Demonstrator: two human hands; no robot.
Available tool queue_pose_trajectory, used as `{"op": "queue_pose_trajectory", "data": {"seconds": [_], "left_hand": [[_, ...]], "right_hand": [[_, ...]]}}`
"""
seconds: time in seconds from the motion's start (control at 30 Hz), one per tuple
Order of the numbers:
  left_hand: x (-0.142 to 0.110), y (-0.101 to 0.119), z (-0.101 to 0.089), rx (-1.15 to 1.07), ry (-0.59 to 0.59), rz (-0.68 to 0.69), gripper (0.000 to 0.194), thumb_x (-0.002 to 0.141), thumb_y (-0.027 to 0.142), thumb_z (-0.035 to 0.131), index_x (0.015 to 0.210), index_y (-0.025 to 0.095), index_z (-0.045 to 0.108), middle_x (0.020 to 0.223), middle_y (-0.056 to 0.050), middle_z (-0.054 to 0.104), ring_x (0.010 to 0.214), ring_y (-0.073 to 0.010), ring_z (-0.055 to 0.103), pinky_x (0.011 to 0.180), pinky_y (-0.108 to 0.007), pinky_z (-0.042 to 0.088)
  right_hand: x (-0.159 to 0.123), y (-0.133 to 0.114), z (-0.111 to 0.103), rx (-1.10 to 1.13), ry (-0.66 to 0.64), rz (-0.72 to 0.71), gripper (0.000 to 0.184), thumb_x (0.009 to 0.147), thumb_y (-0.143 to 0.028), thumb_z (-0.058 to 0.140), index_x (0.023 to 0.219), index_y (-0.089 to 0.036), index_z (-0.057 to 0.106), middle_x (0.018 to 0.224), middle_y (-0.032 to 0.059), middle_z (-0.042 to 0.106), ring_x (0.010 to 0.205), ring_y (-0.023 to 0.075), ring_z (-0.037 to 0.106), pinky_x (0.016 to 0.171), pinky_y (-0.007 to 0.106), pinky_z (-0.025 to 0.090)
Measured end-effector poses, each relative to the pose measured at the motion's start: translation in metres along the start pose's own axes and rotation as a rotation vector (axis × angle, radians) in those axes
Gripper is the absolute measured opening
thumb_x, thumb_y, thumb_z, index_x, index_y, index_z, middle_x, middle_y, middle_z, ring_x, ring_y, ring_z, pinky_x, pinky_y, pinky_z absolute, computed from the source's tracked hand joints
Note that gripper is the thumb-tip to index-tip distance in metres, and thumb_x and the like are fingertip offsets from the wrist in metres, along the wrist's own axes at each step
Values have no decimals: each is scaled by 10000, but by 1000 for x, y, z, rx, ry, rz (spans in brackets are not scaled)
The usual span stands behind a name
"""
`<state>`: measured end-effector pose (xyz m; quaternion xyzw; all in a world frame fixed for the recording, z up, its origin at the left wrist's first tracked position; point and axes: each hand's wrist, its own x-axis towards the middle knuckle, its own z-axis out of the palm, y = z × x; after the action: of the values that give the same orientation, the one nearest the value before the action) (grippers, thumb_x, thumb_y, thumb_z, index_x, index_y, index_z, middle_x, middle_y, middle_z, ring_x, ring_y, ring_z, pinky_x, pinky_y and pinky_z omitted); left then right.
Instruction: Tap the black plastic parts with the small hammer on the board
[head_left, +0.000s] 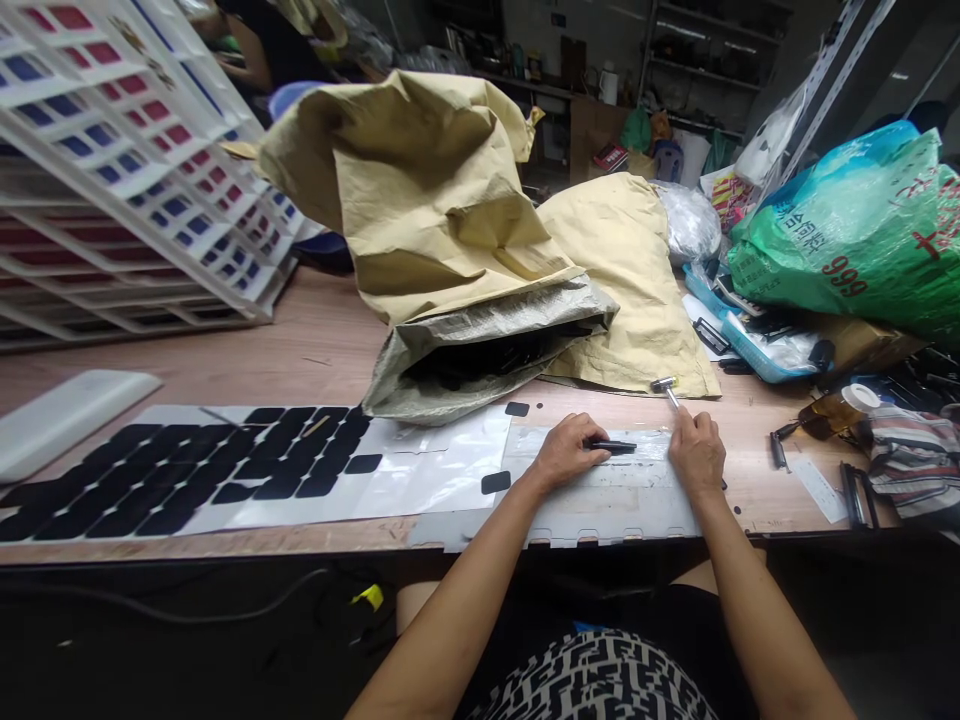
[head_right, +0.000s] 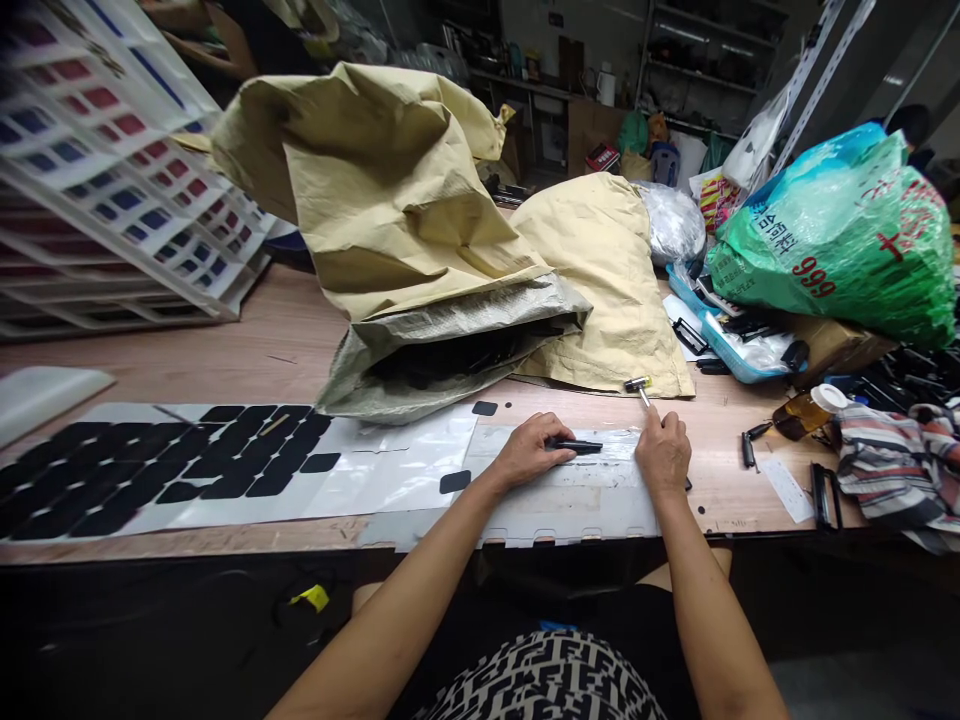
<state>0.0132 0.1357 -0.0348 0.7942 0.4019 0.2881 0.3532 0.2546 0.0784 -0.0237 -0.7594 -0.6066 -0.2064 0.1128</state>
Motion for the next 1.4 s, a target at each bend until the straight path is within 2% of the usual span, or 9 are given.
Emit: {"op": "queue_pose_trajectory", "data": {"seconds": [0.77, 1.4], "left_hand": [[-1, -3, 1, -26, 14, 24, 124, 727, 237, 776, 847, 239, 743, 843, -8, 634, 890, -196, 566, 722, -304, 441], [-1, -2, 1, -3, 13, 30, 113, 729, 230, 774, 837, 234, 739, 847, -8, 640, 881, -197, 564, 753, -319, 437]], "right_hand": [[-1, 1, 0, 14, 21, -4, 366, 950, -191, 460, 1276, -208, 627, 899, 69, 506, 824, 201, 427, 670, 292, 312], [0, 0, -2, 15, -1, 8, 380, 943, -180, 472, 1291, -211, 618, 915, 69, 511, 831, 199, 439, 667, 284, 310]]}}
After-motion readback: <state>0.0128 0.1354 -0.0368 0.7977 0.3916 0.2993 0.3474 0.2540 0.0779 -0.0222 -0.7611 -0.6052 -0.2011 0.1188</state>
